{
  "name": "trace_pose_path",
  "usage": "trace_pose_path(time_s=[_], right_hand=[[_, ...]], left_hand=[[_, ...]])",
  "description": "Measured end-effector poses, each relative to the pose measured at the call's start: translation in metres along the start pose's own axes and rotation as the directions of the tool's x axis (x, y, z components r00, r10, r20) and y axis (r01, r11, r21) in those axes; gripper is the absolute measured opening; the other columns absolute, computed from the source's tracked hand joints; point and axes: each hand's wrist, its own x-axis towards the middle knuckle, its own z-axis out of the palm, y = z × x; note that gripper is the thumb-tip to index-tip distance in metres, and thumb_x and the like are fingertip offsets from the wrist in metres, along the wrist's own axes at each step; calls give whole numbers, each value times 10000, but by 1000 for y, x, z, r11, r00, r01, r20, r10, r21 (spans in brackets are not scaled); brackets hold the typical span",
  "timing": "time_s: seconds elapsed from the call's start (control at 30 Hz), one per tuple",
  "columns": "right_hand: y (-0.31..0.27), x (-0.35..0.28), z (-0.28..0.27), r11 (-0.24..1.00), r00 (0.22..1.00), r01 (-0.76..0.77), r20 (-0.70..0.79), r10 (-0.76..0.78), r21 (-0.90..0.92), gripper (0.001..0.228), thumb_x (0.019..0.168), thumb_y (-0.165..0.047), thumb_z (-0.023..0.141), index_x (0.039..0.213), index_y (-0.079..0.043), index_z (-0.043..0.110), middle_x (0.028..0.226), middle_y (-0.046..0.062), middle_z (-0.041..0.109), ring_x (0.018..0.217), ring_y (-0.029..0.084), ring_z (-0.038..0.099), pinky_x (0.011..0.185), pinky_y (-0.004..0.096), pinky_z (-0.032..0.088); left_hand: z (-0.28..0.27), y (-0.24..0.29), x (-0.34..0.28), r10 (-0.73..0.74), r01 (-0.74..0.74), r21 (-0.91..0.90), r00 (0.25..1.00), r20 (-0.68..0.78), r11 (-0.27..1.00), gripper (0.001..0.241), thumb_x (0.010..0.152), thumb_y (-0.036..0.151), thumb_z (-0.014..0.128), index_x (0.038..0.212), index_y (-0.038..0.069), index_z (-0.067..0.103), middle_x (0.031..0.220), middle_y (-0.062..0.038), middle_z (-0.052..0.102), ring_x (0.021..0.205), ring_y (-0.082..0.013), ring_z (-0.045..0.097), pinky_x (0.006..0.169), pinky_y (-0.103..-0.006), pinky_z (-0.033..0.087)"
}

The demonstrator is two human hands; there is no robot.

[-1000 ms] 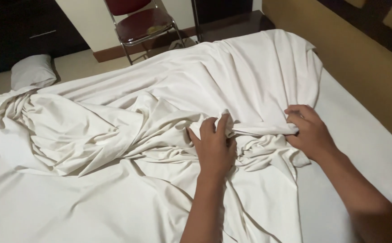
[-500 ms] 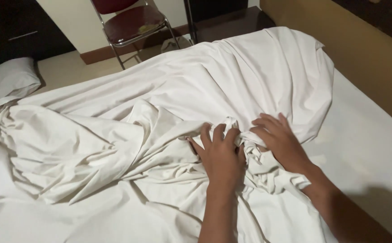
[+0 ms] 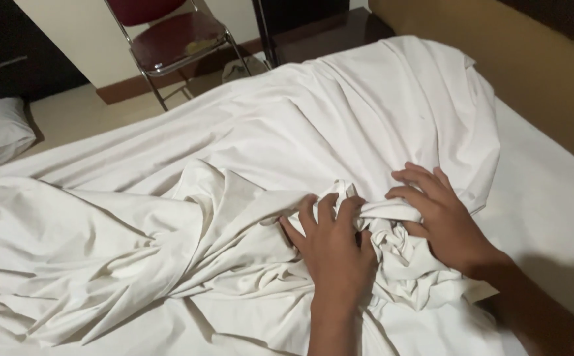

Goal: The person spreads a white fitted sheet over a mattress, pulling the fabric taut and tucking the elasticized edges under the corners. They smooth the surface of the sheet with their hands to remove wrinkles.

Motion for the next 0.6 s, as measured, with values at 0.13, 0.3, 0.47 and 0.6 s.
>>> trace_pose_path(time_s=[0.13,0.3,0.47,0.6], right_hand=[[3,-3,3,999,999,30,-12,-30,-35,488,736,-94,772,1211,-98,659,1456,80,524,1466,318,371,1208,555,208],[4,-2,2,998,997,68,-30,-68,-13,474,767,-102,759,1227,-100,643,1467,87,521,1468,318,382,1214,556,214],[9,-1,4,997,996,79,-28,-79,-15,495,742,-84,760,1223,-113,643,1447,72,530,1455,301,397,1210,547,226],[11,-1,6,997,996,83,-36,-83,-3,494,736,-84,778,1211,-115,646,1429,61,535,1442,296,410,1205,551,231]], left_hand=[[5,-6,-4,46,-46,2,998,-53,999,450,723,112,743,1167,153,687,1307,-143,601,1357,-428,387,1151,-726,64],[2,-3,-4,38,-39,-36,999,-30,999,483,733,80,714,1209,152,667,1313,-144,591,1360,-423,387,1147,-725,57],[7,-6,-5,50,-52,-38,997,-54,998,521,734,29,662,1239,156,663,1310,-130,594,1362,-425,392,1151,-720,62],[11,-8,-4,46,-48,-37,998,-50,998,531,736,0,634,1240,166,666,1309,-113,601,1360,-418,400,1153,-713,70]])
